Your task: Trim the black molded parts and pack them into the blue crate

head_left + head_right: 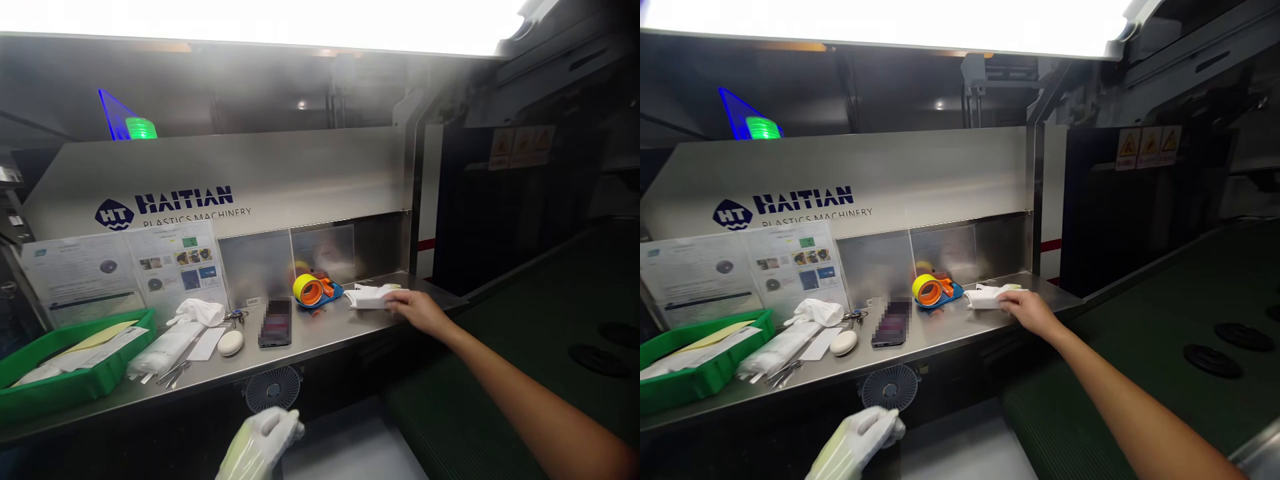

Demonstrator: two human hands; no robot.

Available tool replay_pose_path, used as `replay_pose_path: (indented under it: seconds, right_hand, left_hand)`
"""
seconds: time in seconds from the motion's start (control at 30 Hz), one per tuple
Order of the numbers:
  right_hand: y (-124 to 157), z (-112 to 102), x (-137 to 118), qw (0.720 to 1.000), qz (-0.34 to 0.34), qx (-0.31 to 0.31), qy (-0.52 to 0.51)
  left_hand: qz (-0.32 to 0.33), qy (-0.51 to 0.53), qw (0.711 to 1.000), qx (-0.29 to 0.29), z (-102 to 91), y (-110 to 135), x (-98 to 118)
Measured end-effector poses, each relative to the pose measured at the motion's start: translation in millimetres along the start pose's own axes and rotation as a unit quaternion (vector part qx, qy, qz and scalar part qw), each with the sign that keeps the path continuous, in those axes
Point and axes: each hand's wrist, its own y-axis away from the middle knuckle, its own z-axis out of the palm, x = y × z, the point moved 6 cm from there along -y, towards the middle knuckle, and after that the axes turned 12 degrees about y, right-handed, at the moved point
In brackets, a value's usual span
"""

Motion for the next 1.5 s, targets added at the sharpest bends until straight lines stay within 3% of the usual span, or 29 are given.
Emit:
replay_pose_path:
  seconds: [0.07,0.13,0.23,0.33,0.43,0.47,0.53,0.57,0.63,0.7,0.73,0.8,0.83,0.9,0.93,1.0,1.07,1.13,1.23,1.33,1.5]
  right_hand:
    - [-1,-8,-3,0.997,0.042,0.058,-0.025]
    - [11,-4,-20,0.996,0.031,0.069,-0.054]
    - [45,13,-57,0.994,-0.055,0.029,-0.093]
    - [85,22,-79,0.986,-0.122,0.003,-0.115]
    - [115,23,-83,0.981,-0.139,-0.026,-0.134]
    - [124,22,-79,0.981,-0.115,-0.02,-0.153]
    - [139,18,-63,0.97,0.005,0.021,-0.243]
    - [148,20,-54,0.945,0.086,0.034,-0.313]
    - [166,32,-46,0.871,0.205,-0.001,-0.447]
    - [178,42,-52,0.829,0.221,-0.07,-0.509]
    - [181,42,-55,0.831,0.206,-0.087,-0.51]
    - [185,36,-56,0.87,0.167,-0.107,-0.452]
    - [186,32,-56,0.89,0.15,-0.128,-0.412]
    - [191,24,-59,0.914,0.114,-0.201,-0.334]
    - [193,20,-61,0.917,0.098,-0.24,-0.302]
    - [198,12,-71,0.912,0.074,-0.303,-0.266]
    - [200,7,-84,0.906,0.058,-0.346,-0.237]
    - [200,6,-97,0.907,0.056,-0.359,-0.214]
    - [198,7,-108,0.92,0.06,-0.341,-0.185]
    - [200,13,-113,0.925,0.056,-0.331,-0.18]
    - [210,21,-122,0.923,0.03,-0.333,-0.19]
  left_hand:
    - [0.002,0.082,0.994,-0.07,27.9,-19,7]
    - [-0.061,0.224,0.968,-0.09,53.5,-37,0]
    - [-0.167,0.431,0.881,-0.103,91.5,-59,-13]
    - [-0.178,0.515,0.82,-0.175,123.2,-75,-6]
    - [-0.142,0.491,0.84,-0.18,139.9,-87,0]
    - [-0.13,0.477,0.855,-0.154,142.6,-90,-1]
    - [-0.101,0.459,0.878,-0.096,147.7,-91,-7]
    - [-0.092,0.454,0.883,-0.075,151.1,-88,-10]
    - [-0.081,0.441,0.892,-0.047,158.6,-78,-19]
    - [-0.077,0.427,0.899,-0.052,165.7,-64,-28]
    - [-0.081,0.413,0.906,-0.053,166.8,-57,-32]
    - [-0.066,0.352,0.934,-0.009,156.5,-47,-38]
    - [-0.031,0.302,0.952,0.041,144.2,-42,-37]
    - [0.108,0.149,0.975,0.124,118.5,-30,-16]
    - [0.195,0.054,0.972,0.117,113.8,-23,0]
    - [0.314,-0.122,0.942,-0.006,123.9,-8,26]
    - [0.301,-0.225,0.911,-0.17,139.9,1,29]
    - [0.186,-0.234,0.916,-0.269,146.0,5,15]
    - [0.053,-0.186,0.941,-0.278,142.3,7,-6]
    - [0.052,-0.172,0.955,-0.236,135.7,11,-11]
    - [0.062,-0.158,0.961,-0.219,130.6,21,-12]
